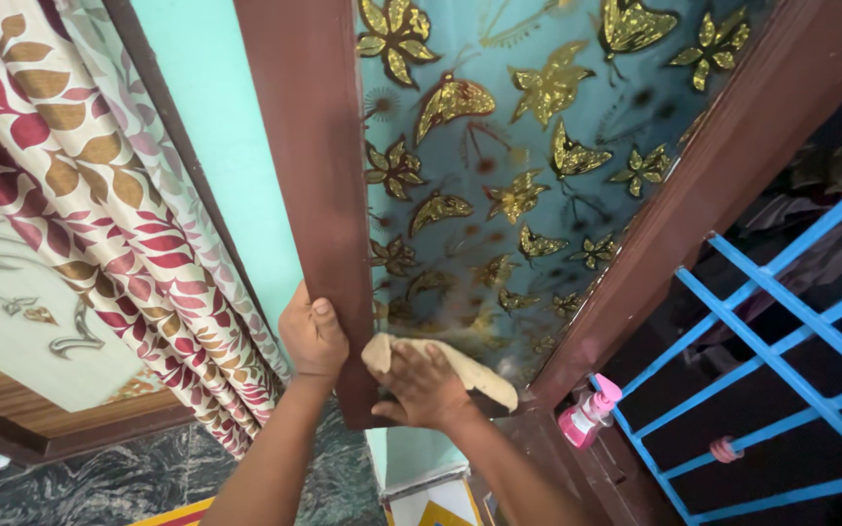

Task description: The person sprays a pink cleaning solution onto a decorative door panel and wipes it with a cloth. They repeatedly wipe the surface and frame of the door, focusing on the area with gold leaf patterns.

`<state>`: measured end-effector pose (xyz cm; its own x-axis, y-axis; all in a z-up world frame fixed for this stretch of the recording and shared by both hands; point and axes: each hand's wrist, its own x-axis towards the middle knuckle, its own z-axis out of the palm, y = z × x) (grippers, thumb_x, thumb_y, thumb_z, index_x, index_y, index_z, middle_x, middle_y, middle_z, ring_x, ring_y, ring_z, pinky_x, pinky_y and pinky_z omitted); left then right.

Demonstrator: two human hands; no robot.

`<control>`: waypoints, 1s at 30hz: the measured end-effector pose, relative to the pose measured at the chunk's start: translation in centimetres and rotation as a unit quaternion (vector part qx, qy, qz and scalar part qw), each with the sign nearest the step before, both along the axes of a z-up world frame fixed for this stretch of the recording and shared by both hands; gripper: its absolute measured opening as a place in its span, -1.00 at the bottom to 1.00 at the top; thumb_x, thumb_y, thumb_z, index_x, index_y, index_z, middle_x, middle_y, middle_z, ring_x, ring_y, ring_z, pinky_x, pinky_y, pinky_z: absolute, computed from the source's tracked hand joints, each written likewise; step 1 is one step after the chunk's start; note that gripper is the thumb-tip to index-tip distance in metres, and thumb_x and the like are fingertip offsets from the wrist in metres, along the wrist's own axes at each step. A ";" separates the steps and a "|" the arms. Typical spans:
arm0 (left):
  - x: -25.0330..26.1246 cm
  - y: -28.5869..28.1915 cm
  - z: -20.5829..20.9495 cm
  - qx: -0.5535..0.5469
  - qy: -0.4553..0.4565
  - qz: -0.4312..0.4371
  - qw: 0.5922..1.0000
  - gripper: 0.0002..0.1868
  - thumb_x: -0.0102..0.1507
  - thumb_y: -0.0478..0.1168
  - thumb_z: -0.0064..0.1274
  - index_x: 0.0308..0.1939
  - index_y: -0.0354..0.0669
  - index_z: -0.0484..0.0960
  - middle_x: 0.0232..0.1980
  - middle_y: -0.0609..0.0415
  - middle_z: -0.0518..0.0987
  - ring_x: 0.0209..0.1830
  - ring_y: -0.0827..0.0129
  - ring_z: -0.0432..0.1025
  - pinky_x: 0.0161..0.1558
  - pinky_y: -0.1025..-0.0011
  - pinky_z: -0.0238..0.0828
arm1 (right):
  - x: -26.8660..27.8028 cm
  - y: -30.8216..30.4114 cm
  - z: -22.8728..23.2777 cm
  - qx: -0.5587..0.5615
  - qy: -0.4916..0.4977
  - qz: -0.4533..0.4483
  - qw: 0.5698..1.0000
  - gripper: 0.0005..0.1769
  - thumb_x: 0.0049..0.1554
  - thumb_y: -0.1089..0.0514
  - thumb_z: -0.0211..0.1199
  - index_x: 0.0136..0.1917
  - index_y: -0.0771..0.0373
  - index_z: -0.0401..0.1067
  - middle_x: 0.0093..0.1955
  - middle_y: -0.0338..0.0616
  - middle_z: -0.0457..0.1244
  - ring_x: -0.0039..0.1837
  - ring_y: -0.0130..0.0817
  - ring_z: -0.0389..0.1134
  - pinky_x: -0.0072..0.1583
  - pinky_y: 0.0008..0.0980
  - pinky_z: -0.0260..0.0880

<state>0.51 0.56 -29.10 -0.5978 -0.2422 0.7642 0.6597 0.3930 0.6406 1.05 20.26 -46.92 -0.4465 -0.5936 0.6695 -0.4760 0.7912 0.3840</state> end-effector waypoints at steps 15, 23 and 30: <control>0.1 -0.4 0.0 -0.005 -0.005 -0.041 0.999 -0.22 0.45 0.37 -0.44 0.11 -0.25 0.58 -0.13 -0.20 0.65 -0.13 -0.12 0.58 -0.12 0.17 0.46 | 4.6 0.3 -5.3 0.056 -0.108 0.036 0.992 -0.32 0.19 0.01 0.10 0.57 0.03 0.23 0.55 -0.18 0.16 0.63 -0.21 0.04 0.55 0.04 -0.08; 0.3 -0.5 0.3 -0.033 -0.009 -0.015 0.999 -0.18 0.45 0.39 -0.52 0.16 -0.24 0.57 -0.11 -0.24 0.64 -0.11 -0.24 0.53 -0.11 0.08 0.43 | 7.1 2.8 -4.0 0.082 -0.107 0.048 0.990 -0.44 0.12 0.09 0.09 0.39 0.11 0.37 0.50 -0.14 0.20 0.62 -0.21 0.09 0.55 -0.01 0.07; 0.1 -0.6 -0.1 -0.040 -0.029 -0.004 0.999 -0.17 0.43 0.41 -0.53 0.15 -0.20 0.58 -0.18 -0.24 0.63 -0.16 -0.27 0.51 -0.14 0.03 0.41 | 10.2 4.2 -0.4 -0.165 -0.308 -0.020 0.937 -0.55 0.17 0.08 0.19 0.33 0.11 0.42 0.35 -0.09 0.29 0.44 -0.11 0.24 0.29 -0.12 0.23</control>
